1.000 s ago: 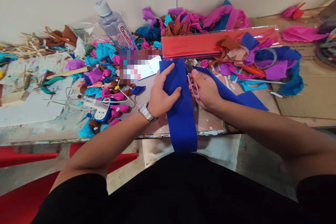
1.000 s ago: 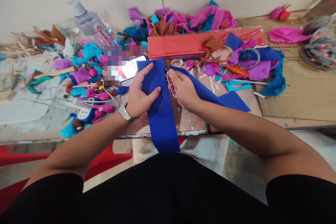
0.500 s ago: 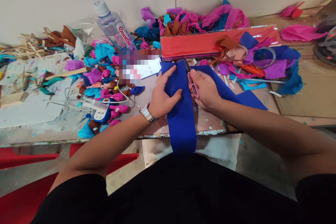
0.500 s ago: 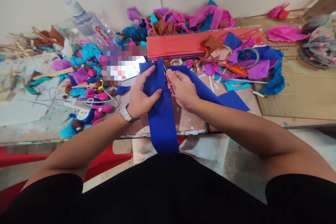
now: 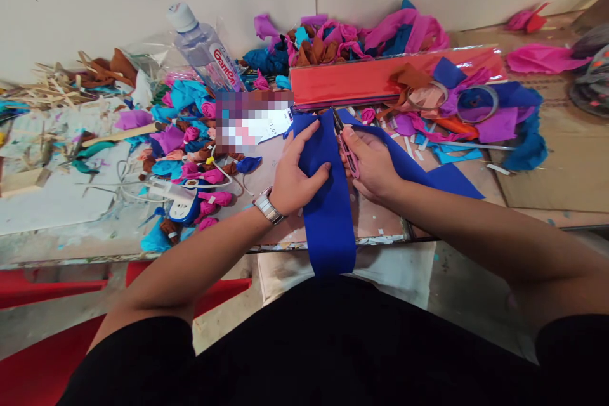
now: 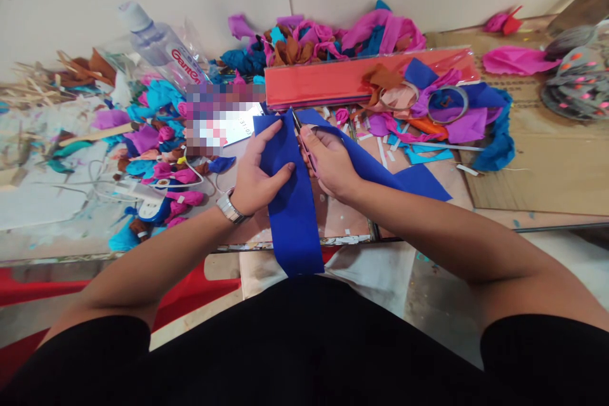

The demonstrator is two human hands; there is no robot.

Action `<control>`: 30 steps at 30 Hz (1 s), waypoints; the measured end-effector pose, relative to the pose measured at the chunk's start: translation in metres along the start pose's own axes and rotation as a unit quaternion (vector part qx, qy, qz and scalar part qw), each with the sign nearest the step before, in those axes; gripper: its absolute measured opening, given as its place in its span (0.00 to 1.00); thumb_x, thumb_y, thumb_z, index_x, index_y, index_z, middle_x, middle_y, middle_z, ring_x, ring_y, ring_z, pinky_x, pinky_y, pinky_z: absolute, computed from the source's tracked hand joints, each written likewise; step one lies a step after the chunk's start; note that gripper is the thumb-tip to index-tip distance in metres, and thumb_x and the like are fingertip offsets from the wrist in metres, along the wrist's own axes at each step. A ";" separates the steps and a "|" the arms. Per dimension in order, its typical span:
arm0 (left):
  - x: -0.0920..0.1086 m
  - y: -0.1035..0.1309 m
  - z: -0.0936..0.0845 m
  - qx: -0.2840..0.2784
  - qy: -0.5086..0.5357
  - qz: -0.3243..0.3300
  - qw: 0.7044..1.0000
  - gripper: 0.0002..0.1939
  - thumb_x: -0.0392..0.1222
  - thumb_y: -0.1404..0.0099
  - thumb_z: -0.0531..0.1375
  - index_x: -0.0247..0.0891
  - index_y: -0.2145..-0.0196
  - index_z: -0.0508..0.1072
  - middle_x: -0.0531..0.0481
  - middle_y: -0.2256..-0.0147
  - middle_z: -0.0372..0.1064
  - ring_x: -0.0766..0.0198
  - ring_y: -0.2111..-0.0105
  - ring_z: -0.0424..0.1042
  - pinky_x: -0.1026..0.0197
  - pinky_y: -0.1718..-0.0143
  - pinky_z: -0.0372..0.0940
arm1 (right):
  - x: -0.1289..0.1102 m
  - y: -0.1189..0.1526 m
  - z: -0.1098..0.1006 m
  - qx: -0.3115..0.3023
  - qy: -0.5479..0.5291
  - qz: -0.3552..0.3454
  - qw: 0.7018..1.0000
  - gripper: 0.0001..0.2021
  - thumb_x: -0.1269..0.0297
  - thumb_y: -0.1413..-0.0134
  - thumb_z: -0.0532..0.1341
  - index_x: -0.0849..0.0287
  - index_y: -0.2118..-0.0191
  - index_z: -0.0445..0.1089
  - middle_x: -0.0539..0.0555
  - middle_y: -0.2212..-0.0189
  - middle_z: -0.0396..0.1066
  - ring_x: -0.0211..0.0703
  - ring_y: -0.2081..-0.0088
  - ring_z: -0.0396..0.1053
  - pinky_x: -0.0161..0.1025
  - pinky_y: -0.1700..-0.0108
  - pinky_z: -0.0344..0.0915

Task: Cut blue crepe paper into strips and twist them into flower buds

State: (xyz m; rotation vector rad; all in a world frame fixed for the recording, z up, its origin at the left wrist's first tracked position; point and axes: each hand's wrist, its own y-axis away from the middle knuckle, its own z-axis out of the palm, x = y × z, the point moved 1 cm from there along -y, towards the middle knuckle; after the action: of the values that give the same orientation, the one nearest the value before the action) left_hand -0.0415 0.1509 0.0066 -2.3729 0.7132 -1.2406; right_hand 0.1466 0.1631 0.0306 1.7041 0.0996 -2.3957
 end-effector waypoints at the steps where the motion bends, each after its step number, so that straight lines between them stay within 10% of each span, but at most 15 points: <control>1: 0.000 0.000 0.000 0.000 -0.004 -0.001 1.000 0.40 0.58 0.27 0.64 0.46 0.24 0.60 0.42 0.26 0.65 0.45 0.26 0.66 0.38 0.18 0.49 | 0.001 -0.001 -0.001 0.000 -0.005 -0.004 1.000 0.30 0.28 0.46 0.71 0.52 0.66 0.67 0.44 0.78 0.59 0.34 0.79 0.53 0.35 0.81 0.46; 19: 0.000 -0.001 -0.003 -0.005 -0.007 0.004 1.000 0.39 0.55 0.26 0.64 0.47 0.23 0.58 0.42 0.26 0.63 0.44 0.25 0.64 0.35 0.17 0.46 | 0.000 -0.007 -0.004 0.008 0.037 -0.032 0.999 0.33 0.23 0.44 0.67 0.51 0.65 0.65 0.43 0.77 0.59 0.34 0.80 0.54 0.34 0.80 0.51; 30: -0.027 -0.024 -0.016 0.119 0.068 -0.003 0.991 0.44 0.68 0.27 0.64 0.52 0.23 0.56 0.44 0.23 0.56 0.39 0.21 0.54 0.33 0.20 0.54 | -0.011 0.001 0.009 -0.097 0.176 -0.009 0.980 0.32 0.33 0.51 0.76 0.53 0.75 0.63 0.42 0.84 0.57 0.33 0.81 0.52 0.37 0.77 0.46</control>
State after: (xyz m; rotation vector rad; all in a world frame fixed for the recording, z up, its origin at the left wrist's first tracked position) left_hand -0.0617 0.1852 0.0106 -2.1154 0.5634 -1.4163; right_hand 0.1421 0.1618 0.0435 2.0139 0.3878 -1.9938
